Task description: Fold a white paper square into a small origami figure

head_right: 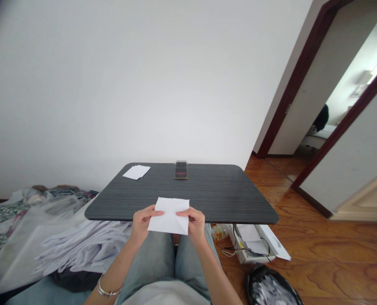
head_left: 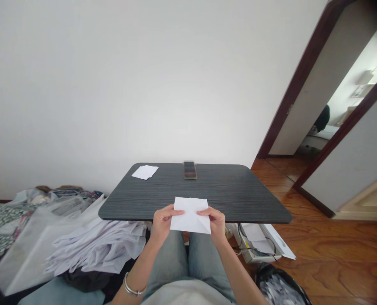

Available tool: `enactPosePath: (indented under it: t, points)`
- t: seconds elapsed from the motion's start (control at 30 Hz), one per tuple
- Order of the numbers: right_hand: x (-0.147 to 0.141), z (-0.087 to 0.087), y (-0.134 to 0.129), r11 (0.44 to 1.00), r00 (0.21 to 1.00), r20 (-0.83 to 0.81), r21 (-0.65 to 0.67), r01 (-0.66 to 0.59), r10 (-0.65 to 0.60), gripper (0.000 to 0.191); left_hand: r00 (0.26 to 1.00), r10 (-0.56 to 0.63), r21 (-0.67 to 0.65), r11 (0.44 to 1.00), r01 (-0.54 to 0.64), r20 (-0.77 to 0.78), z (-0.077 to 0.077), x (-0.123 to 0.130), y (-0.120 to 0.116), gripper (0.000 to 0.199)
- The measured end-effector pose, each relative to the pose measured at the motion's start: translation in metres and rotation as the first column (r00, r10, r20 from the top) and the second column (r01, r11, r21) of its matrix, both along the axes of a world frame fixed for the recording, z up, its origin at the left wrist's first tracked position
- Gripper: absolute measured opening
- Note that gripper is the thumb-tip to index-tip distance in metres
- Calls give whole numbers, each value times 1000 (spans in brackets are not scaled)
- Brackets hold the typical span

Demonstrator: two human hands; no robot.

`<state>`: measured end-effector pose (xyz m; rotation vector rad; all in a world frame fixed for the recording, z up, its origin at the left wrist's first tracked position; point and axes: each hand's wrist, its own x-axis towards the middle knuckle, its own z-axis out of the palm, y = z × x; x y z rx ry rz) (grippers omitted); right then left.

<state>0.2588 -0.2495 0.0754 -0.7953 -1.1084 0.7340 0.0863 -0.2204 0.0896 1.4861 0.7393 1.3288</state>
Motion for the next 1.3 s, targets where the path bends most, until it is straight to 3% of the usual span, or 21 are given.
enactPosePath:
  t: [0.27,0.5,0.7,1.03,1.3]
  points:
    - [3,-2,-3,999,1000,-15,49,15,-14,10,992,70,233,972,-43,-107,4,-2,-1,10]
    - [4,-4,-1,1000,998,-59,14,6,-6,11,979,86,265,964,-34,-186,2,-2,1,13]
    - [7,-7,-2,999,999,41,29,19,-20,10,983,37,275,961,14,-180,-3,-1,0,11]
    - [-2,-10,3,993,980,183,108,57,-76,4,963,87,445,895,37,-255,3,-6,-3,11]
    - [-7,3,-1,982,982,166,179,55,-86,6,962,98,445,895,27,-257,3,-3,-3,11]
